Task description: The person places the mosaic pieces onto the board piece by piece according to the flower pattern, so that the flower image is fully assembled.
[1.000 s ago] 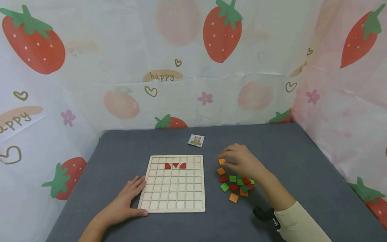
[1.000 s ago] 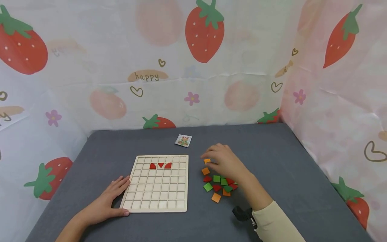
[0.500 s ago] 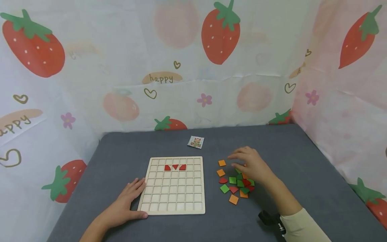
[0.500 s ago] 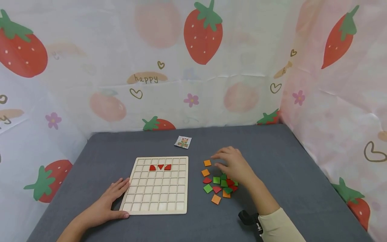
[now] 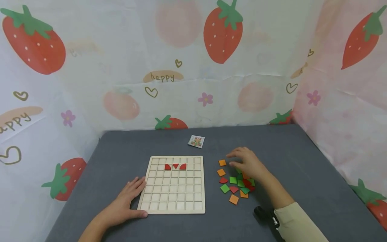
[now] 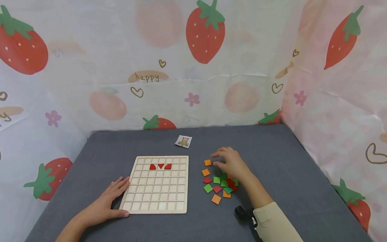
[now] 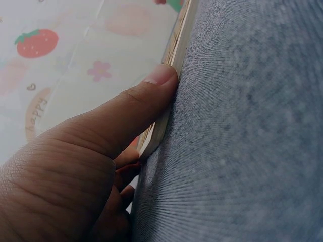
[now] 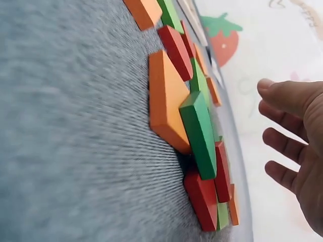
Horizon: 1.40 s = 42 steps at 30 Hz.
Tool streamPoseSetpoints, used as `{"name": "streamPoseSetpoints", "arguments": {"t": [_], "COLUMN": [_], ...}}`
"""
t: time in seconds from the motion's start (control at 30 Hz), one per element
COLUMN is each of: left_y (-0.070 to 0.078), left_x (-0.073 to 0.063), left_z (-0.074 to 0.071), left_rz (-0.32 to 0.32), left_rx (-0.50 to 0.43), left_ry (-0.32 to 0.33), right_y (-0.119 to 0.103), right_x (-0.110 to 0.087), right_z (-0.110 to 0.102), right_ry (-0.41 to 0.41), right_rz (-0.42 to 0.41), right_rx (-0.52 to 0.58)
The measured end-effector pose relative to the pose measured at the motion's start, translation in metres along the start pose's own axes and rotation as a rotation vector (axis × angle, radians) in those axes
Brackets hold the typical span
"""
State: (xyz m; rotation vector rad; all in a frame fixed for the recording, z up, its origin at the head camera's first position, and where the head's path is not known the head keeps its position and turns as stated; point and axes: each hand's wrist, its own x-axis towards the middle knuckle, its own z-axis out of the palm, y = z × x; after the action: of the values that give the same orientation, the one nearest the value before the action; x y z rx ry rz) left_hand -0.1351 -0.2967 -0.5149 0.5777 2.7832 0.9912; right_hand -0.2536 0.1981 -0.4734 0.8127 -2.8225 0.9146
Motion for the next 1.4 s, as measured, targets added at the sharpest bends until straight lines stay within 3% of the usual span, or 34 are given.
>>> {"name": "streamPoseSetpoints", "arguments": {"t": [0.27, 0.7, 1.4], "left_y": [0.001, -0.002, -0.001], "left_x": [0.0, 0.001, 0.002], "left_z": [-0.001, 0.002, 0.001], "left_rz": [-0.009, -0.016, -0.005], "left_rx": [-0.003, 0.024, 0.02], "left_ry": [-0.005, -0.004, -0.005], "right_y": [0.005, 0.009, 0.01], "right_x": [0.016, 0.031, 0.035], "right_z": [0.003, 0.017, 0.022], "right_ry": [-0.084, -0.174, -0.181], "right_rz": [0.049, 0.112, 0.031], "right_rx": [0.059, 0.042, -0.077]}}
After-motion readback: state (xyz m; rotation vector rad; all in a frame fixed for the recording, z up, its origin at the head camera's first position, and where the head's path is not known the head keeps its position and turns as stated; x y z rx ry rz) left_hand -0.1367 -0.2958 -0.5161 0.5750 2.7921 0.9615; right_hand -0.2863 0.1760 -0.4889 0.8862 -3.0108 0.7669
